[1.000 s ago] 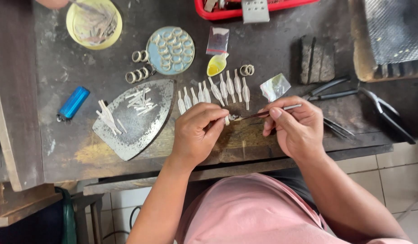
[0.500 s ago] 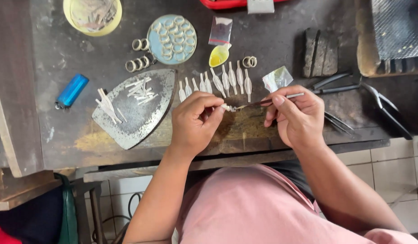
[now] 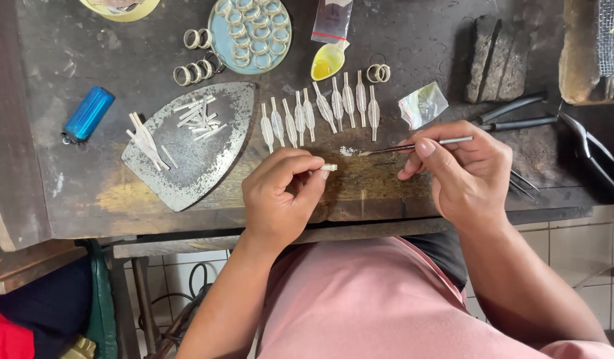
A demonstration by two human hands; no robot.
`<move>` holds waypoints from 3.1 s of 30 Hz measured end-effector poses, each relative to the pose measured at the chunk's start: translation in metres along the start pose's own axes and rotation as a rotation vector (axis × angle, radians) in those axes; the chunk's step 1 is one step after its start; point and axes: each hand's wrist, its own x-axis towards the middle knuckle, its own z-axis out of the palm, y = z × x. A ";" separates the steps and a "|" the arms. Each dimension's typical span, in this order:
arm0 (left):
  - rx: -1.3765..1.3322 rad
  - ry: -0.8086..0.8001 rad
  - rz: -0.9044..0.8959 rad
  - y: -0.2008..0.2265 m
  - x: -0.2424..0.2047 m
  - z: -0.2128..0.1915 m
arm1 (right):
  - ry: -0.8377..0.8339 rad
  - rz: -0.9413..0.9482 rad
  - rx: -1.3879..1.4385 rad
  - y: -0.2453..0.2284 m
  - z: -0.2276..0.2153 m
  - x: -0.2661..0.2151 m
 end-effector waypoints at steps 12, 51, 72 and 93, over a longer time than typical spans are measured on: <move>-0.006 0.024 0.001 -0.002 0.000 0.003 | -0.131 -0.057 -0.308 0.003 0.006 0.005; -0.020 0.004 0.018 -0.001 0.000 0.001 | -0.132 -0.062 -0.290 0.005 0.002 0.002; -0.019 -0.029 0.022 -0.001 -0.001 -0.001 | -0.052 -0.034 -0.303 0.004 -0.007 -0.002; -0.013 -0.039 0.026 -0.002 -0.002 -0.002 | -0.056 -0.065 -0.313 0.004 -0.006 -0.002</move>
